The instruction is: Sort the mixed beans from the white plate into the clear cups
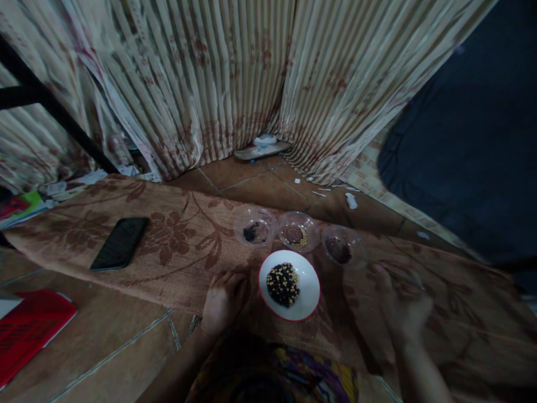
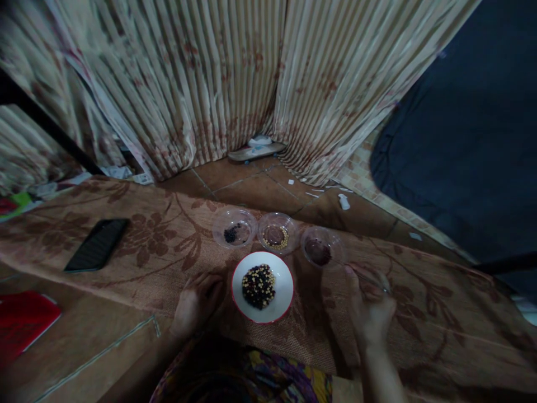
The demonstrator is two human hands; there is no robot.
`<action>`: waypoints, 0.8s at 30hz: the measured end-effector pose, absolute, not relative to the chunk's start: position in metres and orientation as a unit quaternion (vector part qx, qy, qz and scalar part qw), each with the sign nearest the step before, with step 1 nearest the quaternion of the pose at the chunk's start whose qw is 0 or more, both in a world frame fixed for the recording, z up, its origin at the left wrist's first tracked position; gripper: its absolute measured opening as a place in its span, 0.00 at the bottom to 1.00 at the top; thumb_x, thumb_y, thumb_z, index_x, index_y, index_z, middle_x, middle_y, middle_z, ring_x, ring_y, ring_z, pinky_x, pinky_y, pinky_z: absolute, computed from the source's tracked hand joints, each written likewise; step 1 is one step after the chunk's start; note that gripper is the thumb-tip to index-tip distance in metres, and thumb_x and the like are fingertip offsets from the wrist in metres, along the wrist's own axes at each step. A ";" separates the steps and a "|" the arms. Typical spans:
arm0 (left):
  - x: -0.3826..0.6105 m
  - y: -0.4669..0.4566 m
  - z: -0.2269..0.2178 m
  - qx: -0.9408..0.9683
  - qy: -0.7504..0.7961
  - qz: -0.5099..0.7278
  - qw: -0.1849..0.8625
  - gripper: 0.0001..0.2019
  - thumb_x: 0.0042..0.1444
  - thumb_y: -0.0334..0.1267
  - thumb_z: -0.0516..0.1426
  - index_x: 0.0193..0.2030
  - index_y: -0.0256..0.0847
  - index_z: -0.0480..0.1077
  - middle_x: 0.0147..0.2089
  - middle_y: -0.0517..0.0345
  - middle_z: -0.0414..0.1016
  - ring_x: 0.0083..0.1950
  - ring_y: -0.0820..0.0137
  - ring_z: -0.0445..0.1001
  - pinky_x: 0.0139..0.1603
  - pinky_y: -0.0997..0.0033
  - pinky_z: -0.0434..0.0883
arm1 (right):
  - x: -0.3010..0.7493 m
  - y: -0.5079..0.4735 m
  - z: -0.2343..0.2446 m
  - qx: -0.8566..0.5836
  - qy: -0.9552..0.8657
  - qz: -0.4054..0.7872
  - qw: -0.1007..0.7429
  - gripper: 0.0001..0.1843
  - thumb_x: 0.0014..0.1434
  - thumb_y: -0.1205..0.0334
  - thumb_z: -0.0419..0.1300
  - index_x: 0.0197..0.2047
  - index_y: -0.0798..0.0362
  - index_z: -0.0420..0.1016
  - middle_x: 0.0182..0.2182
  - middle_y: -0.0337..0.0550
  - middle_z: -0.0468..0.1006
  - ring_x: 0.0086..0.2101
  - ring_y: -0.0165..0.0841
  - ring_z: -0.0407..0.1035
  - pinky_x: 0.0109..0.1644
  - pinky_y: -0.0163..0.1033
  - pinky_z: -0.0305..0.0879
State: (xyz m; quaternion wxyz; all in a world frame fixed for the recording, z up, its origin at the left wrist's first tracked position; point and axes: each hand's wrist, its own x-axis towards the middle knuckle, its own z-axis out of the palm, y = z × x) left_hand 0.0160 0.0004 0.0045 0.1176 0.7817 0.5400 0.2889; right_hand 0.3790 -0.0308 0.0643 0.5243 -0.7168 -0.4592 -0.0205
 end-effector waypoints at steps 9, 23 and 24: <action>0.016 0.002 -0.001 0.782 0.546 0.279 0.116 0.08 0.66 0.37 0.53 0.40 0.44 0.74 0.39 0.56 0.80 0.41 0.64 0.76 0.46 0.61 0.69 | 0.349 -0.050 0.059 -0.711 -0.463 0.094 0.521 0.18 0.56 0.44 0.66 0.34 0.51 0.82 0.42 0.51 0.81 0.47 0.46 0.74 0.53 0.55 0.69; 0.016 -0.001 -0.003 0.780 0.549 0.273 0.121 0.07 0.66 0.35 0.54 0.41 0.43 0.74 0.39 0.57 0.79 0.41 0.65 0.75 0.47 0.61 0.68 | 0.308 -0.069 0.032 -0.702 -0.503 0.254 0.436 0.17 0.57 0.42 0.64 0.34 0.47 0.85 0.48 0.50 0.78 0.50 0.44 0.72 0.57 0.54 0.68; 0.016 -0.001 -0.003 0.780 0.551 0.271 0.122 0.07 0.66 0.36 0.54 0.41 0.43 0.74 0.39 0.57 0.79 0.42 0.64 0.75 0.47 0.61 0.67 | 0.309 -0.069 0.031 -0.701 -0.505 0.254 0.434 0.17 0.57 0.42 0.64 0.35 0.46 0.85 0.48 0.50 0.78 0.50 0.44 0.72 0.57 0.55 0.68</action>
